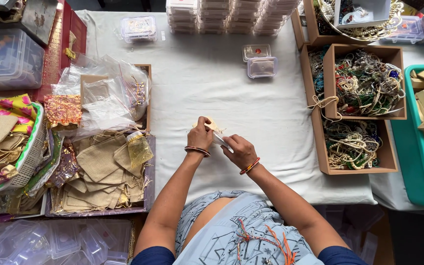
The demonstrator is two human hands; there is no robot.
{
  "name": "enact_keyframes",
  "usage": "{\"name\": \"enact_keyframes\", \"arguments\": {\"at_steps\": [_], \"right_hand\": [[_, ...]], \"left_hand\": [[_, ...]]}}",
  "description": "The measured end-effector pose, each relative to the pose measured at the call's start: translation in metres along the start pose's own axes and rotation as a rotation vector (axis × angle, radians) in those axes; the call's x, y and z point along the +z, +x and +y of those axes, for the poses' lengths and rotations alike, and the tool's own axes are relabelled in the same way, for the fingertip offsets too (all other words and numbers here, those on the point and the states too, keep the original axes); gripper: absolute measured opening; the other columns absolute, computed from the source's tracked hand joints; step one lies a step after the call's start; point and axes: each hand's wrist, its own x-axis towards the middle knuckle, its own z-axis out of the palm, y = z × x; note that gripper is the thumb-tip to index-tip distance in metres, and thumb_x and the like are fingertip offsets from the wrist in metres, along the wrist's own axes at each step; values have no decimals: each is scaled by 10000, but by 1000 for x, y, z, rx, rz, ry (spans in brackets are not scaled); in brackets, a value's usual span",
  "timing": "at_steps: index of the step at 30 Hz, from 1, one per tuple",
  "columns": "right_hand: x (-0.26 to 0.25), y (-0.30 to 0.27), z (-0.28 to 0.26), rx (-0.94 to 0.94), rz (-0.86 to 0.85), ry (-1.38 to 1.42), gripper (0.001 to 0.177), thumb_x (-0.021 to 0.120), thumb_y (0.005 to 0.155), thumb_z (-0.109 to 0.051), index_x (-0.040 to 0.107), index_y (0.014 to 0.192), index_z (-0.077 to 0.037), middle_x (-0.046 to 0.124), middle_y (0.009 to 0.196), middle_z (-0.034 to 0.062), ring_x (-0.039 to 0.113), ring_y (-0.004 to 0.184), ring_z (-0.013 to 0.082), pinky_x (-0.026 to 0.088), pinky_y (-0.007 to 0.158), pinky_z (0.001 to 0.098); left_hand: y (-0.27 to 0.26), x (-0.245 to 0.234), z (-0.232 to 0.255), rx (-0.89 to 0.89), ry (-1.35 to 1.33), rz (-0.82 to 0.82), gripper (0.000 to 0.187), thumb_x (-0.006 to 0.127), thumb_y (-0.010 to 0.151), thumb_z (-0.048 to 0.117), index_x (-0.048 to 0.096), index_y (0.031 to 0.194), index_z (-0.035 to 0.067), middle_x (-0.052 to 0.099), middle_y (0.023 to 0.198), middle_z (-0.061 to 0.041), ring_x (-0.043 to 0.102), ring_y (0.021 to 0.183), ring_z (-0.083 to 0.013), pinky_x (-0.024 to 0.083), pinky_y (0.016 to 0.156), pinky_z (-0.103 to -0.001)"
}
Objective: The person places a small plastic container into a beige drawstring pouch, folds the pouch closed, and places it into a larger plastic container. They then pick up a beaded necklace, straighten it on the table, and place it into another pouch.
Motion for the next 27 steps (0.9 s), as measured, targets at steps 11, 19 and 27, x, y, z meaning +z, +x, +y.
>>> {"name": "enact_keyframes", "arguments": {"at_steps": [11,19,27], "right_hand": [[-10,9,5,-160,-160,-198,121,736,826,-96,617,835,-73,606,761,62,626,642,215,540,595,346],[-23,16,-5,-255,-106,-239,341,678,843,-59,664,1183,-47,600,792,49,612,679,200,511,623,346],[-4,2,1,-86,-146,-211,425,681,815,-37,652,1235,-91,576,1053,105,593,844,238,524,693,365]], "left_hand": [[-33,5,16,452,64,285,154,704,894,74,638,1031,100,740,861,-70,727,796,-278,575,668,-386],[-37,5,14,395,10,253,148,713,888,87,618,1002,88,738,855,-59,726,771,-256,572,658,-390],[-39,5,19,543,123,273,136,721,873,71,621,963,88,694,806,-56,701,770,-250,561,659,-381]]}}
